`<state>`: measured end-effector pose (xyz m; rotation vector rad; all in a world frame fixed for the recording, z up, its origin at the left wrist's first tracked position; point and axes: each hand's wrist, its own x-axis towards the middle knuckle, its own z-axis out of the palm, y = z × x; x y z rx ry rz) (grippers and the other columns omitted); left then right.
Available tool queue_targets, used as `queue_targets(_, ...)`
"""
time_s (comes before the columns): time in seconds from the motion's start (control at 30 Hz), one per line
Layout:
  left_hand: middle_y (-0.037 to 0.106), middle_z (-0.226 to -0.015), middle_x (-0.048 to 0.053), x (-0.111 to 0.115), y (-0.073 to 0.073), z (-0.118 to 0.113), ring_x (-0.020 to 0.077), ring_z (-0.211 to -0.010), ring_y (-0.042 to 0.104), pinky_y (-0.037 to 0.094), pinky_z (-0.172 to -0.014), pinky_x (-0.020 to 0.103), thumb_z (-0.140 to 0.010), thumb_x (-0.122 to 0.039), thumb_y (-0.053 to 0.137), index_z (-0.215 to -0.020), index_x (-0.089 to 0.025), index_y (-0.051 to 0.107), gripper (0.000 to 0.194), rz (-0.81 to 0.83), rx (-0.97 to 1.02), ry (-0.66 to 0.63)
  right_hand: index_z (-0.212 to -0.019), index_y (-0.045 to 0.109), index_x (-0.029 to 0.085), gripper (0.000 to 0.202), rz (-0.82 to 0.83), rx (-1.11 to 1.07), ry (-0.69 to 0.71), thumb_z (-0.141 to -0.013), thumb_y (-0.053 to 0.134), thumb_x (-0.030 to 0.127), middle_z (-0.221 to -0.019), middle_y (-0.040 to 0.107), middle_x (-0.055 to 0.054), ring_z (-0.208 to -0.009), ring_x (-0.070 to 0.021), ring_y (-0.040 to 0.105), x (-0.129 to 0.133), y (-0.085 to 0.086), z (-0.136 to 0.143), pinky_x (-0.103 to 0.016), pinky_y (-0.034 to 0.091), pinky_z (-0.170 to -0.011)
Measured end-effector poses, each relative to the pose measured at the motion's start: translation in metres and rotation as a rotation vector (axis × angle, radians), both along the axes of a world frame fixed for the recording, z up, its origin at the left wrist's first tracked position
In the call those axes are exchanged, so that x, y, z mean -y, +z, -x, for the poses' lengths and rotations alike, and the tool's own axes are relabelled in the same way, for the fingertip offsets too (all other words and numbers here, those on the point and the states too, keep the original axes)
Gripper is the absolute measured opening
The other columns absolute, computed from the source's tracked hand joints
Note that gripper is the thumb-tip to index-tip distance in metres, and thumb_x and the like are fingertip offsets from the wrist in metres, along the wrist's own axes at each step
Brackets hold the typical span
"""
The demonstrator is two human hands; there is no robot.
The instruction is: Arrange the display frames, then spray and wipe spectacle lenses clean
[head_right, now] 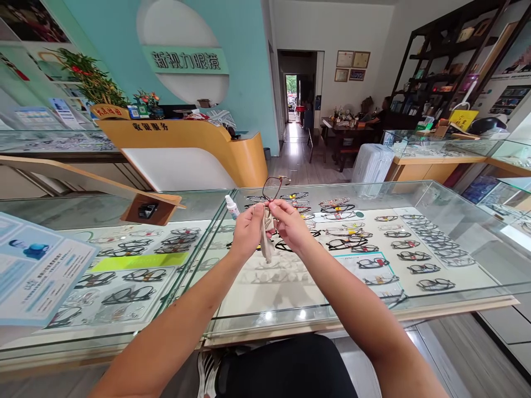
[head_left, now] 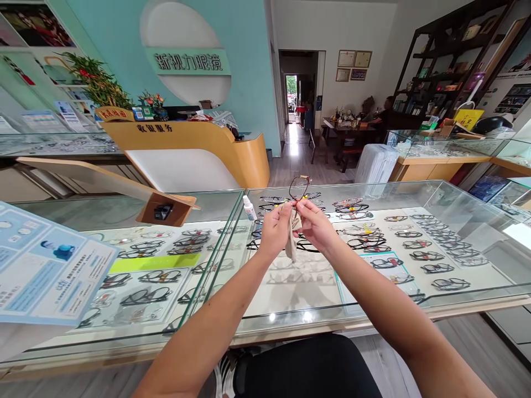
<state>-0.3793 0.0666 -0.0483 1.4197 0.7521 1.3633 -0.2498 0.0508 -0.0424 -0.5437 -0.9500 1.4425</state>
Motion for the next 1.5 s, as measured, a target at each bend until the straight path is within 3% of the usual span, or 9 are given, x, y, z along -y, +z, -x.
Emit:
queue_targets(0.17,0.079,-0.088,0.008,-0.01,0.0,0.001,0.0242,-0.089,0.075,0.058,-0.077,0.033,-0.085,-0.097,0.07,-0.095,-0.02,0.078,0.078,-0.039,0.039,0.014,-0.087,0.077,0.028,0.045,-0.072,0.031,-0.163,-0.071,0.103,0.061,-0.109,0.078,-0.003,-0.098,-0.0194,0.069,-0.004,0.009,-0.017,-0.03,0.058,-0.086)
queue_targets(0.37,0.078,-0.085,0.006,-0.024,0.0,0.012,0.0179,-0.069,0.068,0.051,-0.059,0.028,-0.085,-0.095,0.072,-0.107,-0.02,0.077,0.078,0.111,0.135,0.038,-0.085,0.081,0.027,0.038,-0.225,0.366,-0.166,-0.085,0.092,0.063,-0.141,0.07,-0.008,-0.142,-0.0291,0.059,-0.007,0.014,-0.039,-0.039,0.048,-0.114)
queue_targets(0.47,0.081,-0.091,0.007,-0.029,0.0,0.014,0.0217,-0.076,0.075,0.057,-0.063,0.03,-0.084,-0.093,0.075,-0.114,-0.02,0.076,0.079,0.15,0.186,0.001,-0.084,0.083,0.026,0.036,-0.239,0.482,-0.111,-0.085,0.092,0.061,-0.141,0.067,-0.01,-0.151,-0.0307,0.052,-0.008,0.012,-0.04,-0.041,0.045,-0.118)
queue_targets(0.6,0.083,-0.095,0.009,-0.032,0.0,0.014,0.0245,-0.083,0.079,0.061,-0.067,0.032,-0.082,-0.094,0.076,-0.115,-0.02,0.077,0.082,0.165,0.187,0.017,-0.081,0.082,0.025,0.034,-0.199,0.51,-0.067,-0.083,0.093,0.058,-0.121,0.071,-0.007,-0.129,-0.0277,0.061,-0.01,0.007,-0.036,-0.04,0.047,-0.112)
queue_targets(0.73,0.08,-0.087,0.006,-0.031,0.001,0.015,0.0209,-0.07,0.074,0.057,-0.059,0.031,-0.08,-0.095,0.077,-0.115,-0.019,0.077,0.084,0.138,0.195,-0.001,-0.079,0.081,0.023,0.032,-0.146,0.495,0.022,-0.08,0.093,0.053,-0.101,0.073,-0.003,-0.105,-0.0227,0.064,-0.013,0.003,-0.033,-0.037,0.048,-0.103)
queue_targets(0.87,0.078,-0.08,0.004,-0.03,0.003,0.016,0.0208,-0.067,0.073,0.053,-0.055,0.029,-0.075,-0.091,0.085,-0.11,-0.019,0.077,0.08,0.167,0.211,-0.039,-0.081,0.081,0.023,0.029,-0.111,0.498,0.022,-0.08,0.092,0.05,-0.094,0.076,-0.001,-0.098,-0.0206,0.064,-0.014,0.0,-0.033,-0.034,0.046,-0.097)
queue_targets(1.03,0.078,-0.08,0.001,-0.033,0.007,0.02,0.0167,-0.068,0.071,0.058,-0.066,0.029,-0.063,-0.073,0.104,-0.1,-0.019,0.074,0.072,0.179,0.269,-0.013,-0.08,0.081,0.023,0.034,-0.074,0.449,0.027,-0.077,0.095,0.053,-0.091,0.078,-0.001,-0.093,-0.019,0.065,-0.015,-0.003,-0.031,-0.033,0.046,-0.094)
queue_targets(1.3,0.078,-0.082,0.0,-0.028,0.01,0.019,0.0129,-0.066,0.067,0.056,-0.065,0.025,-0.058,-0.051,0.112,-0.103,-0.018,0.075,0.067,0.212,0.22,-0.198,-0.079,0.08,0.022,0.041,0.008,0.252,0.045,-0.068,0.105,0.053,-0.088,0.077,-0.001,-0.084,-0.0155,0.065,-0.012,0.001,-0.029,-0.03,0.051,-0.084)
queue_targets(1.5,0.078,-0.084,-0.001,-0.024,0.01,0.017,0.0125,-0.069,0.068,0.058,-0.067,0.024,-0.054,-0.053,0.113,-0.098,-0.018,0.075,0.067,0.113,0.199,-0.086,-0.083,0.084,0.021,0.046,0.059,0.207,0.101,-0.064,0.108,0.056,-0.091,0.079,-0.001,-0.091,-0.0162,0.068,-0.01,-0.002,-0.023,-0.031,0.053,-0.093)
